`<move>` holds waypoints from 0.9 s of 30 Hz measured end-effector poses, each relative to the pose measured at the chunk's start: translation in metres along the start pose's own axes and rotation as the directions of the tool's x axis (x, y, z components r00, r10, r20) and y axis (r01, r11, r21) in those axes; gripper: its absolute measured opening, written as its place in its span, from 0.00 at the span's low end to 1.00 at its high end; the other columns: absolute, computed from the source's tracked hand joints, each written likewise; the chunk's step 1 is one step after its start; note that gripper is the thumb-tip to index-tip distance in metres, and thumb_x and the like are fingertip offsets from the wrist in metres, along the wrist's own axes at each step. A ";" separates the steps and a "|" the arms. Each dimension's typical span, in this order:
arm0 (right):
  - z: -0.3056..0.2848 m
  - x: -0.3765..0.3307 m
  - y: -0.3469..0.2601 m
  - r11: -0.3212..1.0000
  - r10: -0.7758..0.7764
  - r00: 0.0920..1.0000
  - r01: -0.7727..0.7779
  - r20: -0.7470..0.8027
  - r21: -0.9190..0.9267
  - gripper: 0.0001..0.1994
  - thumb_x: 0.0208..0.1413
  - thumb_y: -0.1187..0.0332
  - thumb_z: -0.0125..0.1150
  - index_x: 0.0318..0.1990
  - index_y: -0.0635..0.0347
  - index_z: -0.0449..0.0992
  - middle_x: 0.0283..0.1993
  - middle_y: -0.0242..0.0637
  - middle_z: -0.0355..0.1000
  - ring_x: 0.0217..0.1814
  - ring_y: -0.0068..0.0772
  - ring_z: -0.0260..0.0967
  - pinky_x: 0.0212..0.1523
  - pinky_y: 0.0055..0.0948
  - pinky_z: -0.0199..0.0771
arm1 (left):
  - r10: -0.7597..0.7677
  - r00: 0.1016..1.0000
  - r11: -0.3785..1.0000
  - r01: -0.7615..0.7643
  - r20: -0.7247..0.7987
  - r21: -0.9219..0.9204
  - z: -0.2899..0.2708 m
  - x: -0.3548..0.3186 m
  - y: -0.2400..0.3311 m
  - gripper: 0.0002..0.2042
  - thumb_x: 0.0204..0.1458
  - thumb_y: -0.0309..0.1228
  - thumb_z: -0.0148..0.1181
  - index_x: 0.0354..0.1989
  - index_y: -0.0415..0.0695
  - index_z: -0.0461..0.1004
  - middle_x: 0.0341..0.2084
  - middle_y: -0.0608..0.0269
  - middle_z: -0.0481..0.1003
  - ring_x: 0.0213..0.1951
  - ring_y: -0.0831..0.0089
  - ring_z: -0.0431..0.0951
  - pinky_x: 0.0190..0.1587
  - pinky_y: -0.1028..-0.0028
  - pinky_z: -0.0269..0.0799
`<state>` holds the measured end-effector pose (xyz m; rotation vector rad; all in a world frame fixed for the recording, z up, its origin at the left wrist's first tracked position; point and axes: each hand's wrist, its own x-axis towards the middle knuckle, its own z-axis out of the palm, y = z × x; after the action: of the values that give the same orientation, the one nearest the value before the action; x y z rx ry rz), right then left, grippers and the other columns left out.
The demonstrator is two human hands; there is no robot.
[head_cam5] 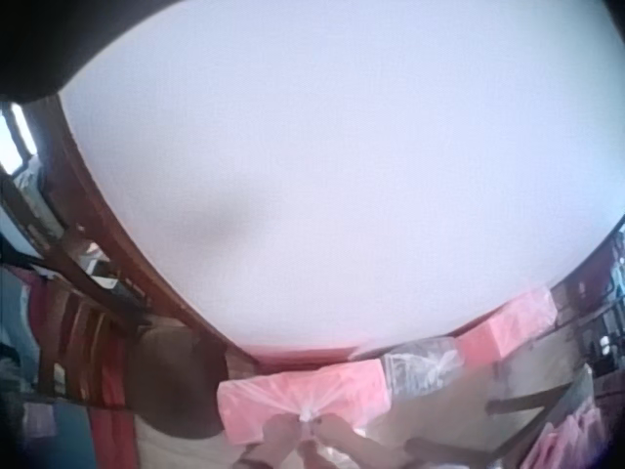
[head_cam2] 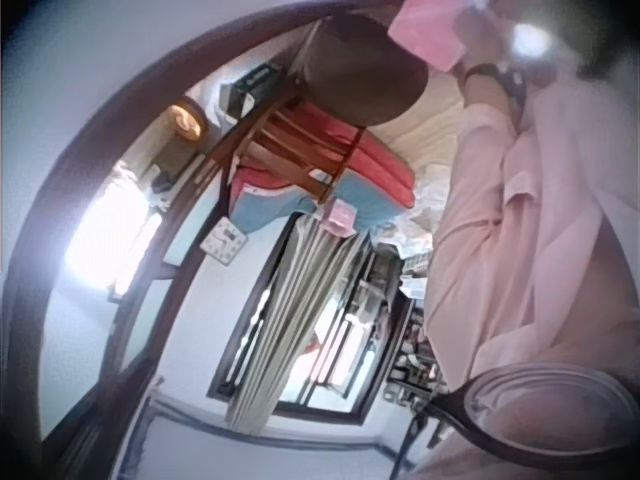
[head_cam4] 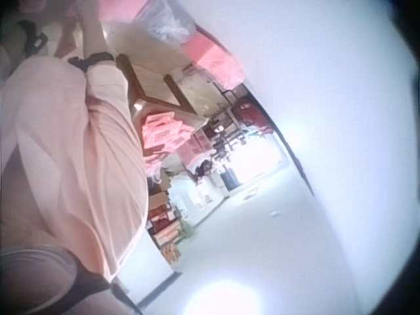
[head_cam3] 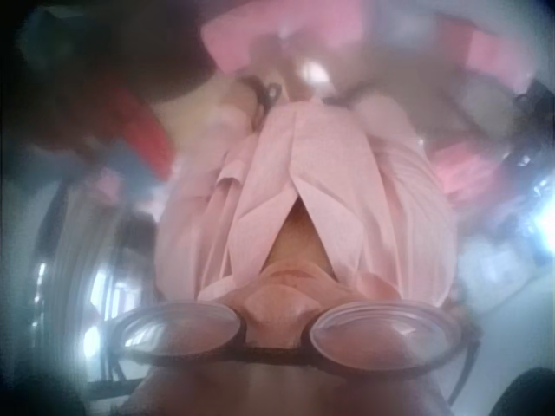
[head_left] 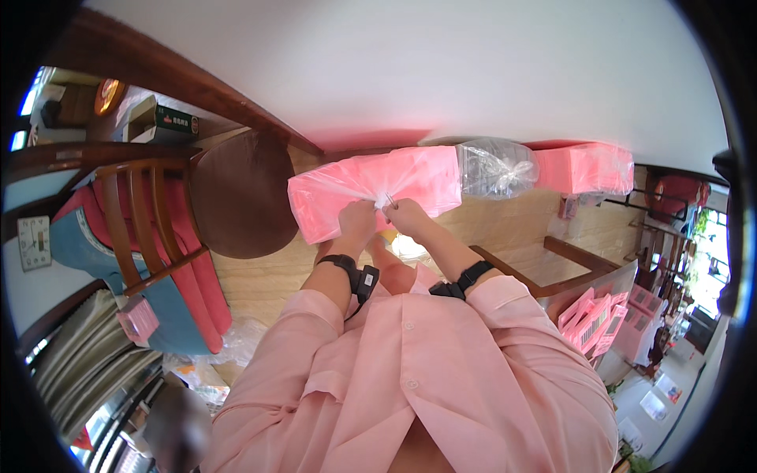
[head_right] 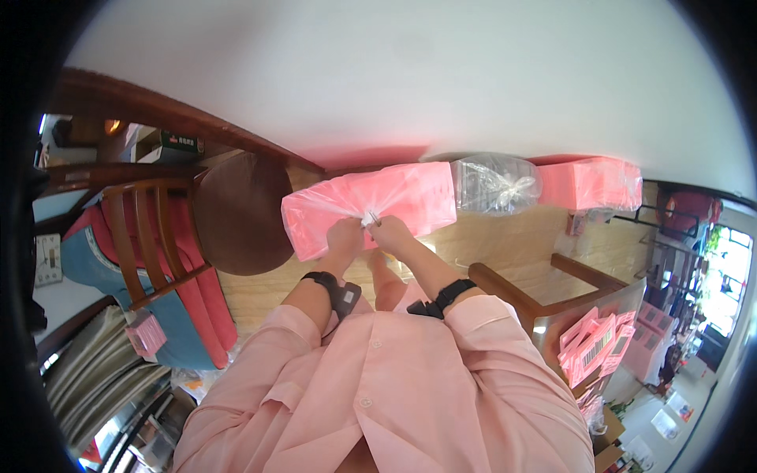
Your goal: The person repeatedly picks up pink paper packs and white paper sheets, places the white sheet inside each pink pack, and stacks the completed packs on the table. The person also handles bubble wrap and pink foam blocks at the end.
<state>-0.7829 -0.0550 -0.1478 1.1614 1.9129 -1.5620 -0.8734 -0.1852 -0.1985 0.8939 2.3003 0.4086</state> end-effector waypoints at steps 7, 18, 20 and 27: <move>-0.037 0.038 -0.025 0.674 0.237 0.919 -0.389 0.316 0.628 0.11 0.66 0.64 0.53 0.32 0.57 0.72 0.17 0.23 0.55 0.13 0.17 0.46 0.13 0.22 0.42 | 0.055 0.983 0.975 -0.015 0.176 -0.222 0.009 0.014 -0.009 0.16 0.56 0.43 0.58 0.41 0.43 0.82 0.37 0.45 0.81 0.41 0.48 0.81 0.46 0.54 0.74; -0.038 0.051 -0.008 0.805 0.284 0.919 -0.384 0.274 0.452 0.13 0.63 0.58 0.62 0.31 0.56 0.74 0.18 0.20 0.58 0.13 0.13 0.46 0.13 0.19 0.44 | -0.169 0.985 0.832 0.159 0.031 -0.531 -0.007 0.001 -0.007 0.17 0.55 0.45 0.61 0.45 0.46 0.79 0.34 0.49 0.81 0.40 0.52 0.81 0.45 0.57 0.75; -0.040 0.046 -0.005 0.981 0.186 0.971 -0.193 0.149 0.033 0.12 0.60 0.58 0.63 0.36 0.58 0.77 0.22 0.26 0.66 0.17 0.20 0.58 0.17 0.25 0.58 | -0.132 0.989 0.844 0.077 -0.067 -0.531 -0.004 0.001 -0.006 0.16 0.56 0.42 0.62 0.48 0.48 0.77 0.32 0.51 0.80 0.37 0.54 0.81 0.43 0.59 0.75; -0.007 0.033 -0.012 0.608 -0.604 0.790 0.543 0.106 -0.579 0.16 0.54 0.57 0.66 0.48 0.51 0.82 0.47 0.44 0.77 0.50 0.48 0.75 0.51 0.43 0.74 | 0.176 0.953 0.783 -0.287 -0.245 -0.552 0.008 0.019 -0.015 0.08 0.46 0.29 0.63 0.34 0.43 0.83 0.30 0.50 0.81 0.37 0.54 0.82 0.43 0.59 0.78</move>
<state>-0.8100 -0.0374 -0.1628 0.3516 2.7518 -0.9980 -0.8862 -0.1826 -0.2202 0.8384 2.0151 1.2783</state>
